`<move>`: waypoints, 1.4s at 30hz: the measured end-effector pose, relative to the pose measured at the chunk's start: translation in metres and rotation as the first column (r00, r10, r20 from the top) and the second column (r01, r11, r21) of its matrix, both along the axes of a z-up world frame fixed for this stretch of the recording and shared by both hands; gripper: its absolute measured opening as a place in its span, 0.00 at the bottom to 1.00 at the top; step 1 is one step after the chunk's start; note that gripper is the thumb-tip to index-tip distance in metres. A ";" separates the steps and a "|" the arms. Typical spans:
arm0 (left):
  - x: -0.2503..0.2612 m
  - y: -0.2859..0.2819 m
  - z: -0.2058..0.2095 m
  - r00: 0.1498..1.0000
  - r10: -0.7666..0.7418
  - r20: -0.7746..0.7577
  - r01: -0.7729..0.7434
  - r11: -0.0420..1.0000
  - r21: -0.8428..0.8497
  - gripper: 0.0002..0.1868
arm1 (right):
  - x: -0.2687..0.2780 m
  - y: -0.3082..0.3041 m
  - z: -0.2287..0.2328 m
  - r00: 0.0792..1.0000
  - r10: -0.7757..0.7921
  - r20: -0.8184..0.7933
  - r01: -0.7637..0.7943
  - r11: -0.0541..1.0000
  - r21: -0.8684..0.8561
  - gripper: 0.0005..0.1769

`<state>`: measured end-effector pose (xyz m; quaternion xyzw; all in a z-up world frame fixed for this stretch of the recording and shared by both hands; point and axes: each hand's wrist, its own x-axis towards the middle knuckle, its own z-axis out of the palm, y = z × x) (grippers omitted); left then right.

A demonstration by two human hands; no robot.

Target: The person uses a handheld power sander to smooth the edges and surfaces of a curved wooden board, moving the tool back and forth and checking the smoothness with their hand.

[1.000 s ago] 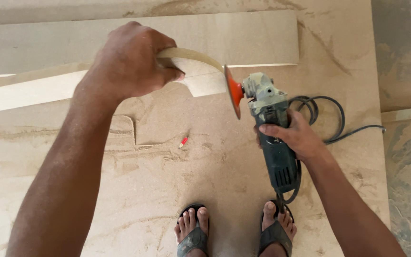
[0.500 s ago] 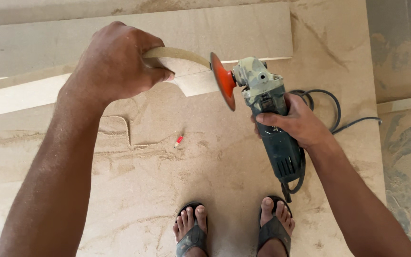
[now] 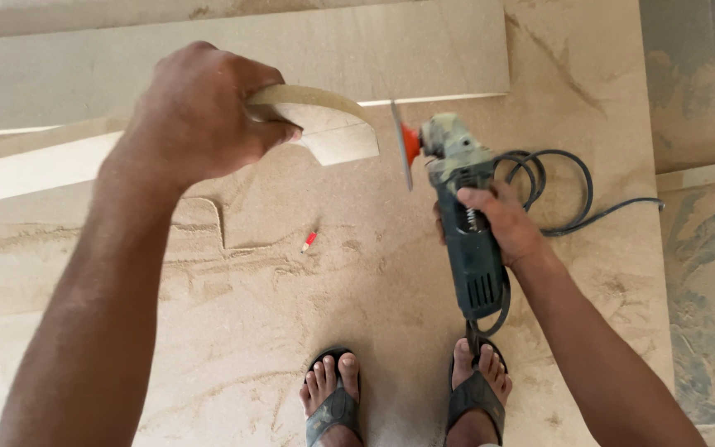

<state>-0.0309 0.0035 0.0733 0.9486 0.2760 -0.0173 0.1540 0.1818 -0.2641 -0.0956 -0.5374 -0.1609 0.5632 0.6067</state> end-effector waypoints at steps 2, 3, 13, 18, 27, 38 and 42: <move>0.006 -0.003 -0.016 0.998 0.046 -0.042 -0.047 0.999 -0.024 0.18 | 0.004 -0.002 0.003 0.999 -0.020 0.025 0.019 0.999 0.051 0.27; 0.012 -0.005 -0.028 0.980 0.081 -0.184 -0.090 0.995 -0.041 0.18 | 0.006 -0.003 0.006 0.998 -0.024 0.056 0.020 0.997 0.078 0.28; 0.041 -0.015 -0.177 0.898 -0.028 -0.439 0.020 1.000 -0.023 0.10 | 0.022 -0.018 0.008 0.980 -0.161 0.116 0.141 0.977 0.162 0.32; 0.074 -0.027 -0.195 0.796 -0.129 -0.592 0.195 0.980 0.048 0.07 | 0.029 -0.014 0.010 0.992 -0.123 0.024 0.117 0.976 0.183 0.33; 0.027 -0.014 -0.131 0.870 -0.028 -0.492 0.043 0.999 0.020 0.08 | 0.015 -0.017 0.003 0.967 -0.166 0.192 0.149 0.984 0.101 0.28; -0.041 -0.012 -0.019 0.913 0.045 -0.405 0.076 0.958 0.276 0.14 | -0.025 0.045 0.015 0.929 -0.088 0.360 0.019 0.981 0.192 0.26; -0.043 -0.013 -0.016 0.911 0.034 -0.411 0.096 0.952 0.291 0.14 | -0.036 0.052 0.024 0.952 -0.013 0.307 -0.050 0.979 0.196 0.24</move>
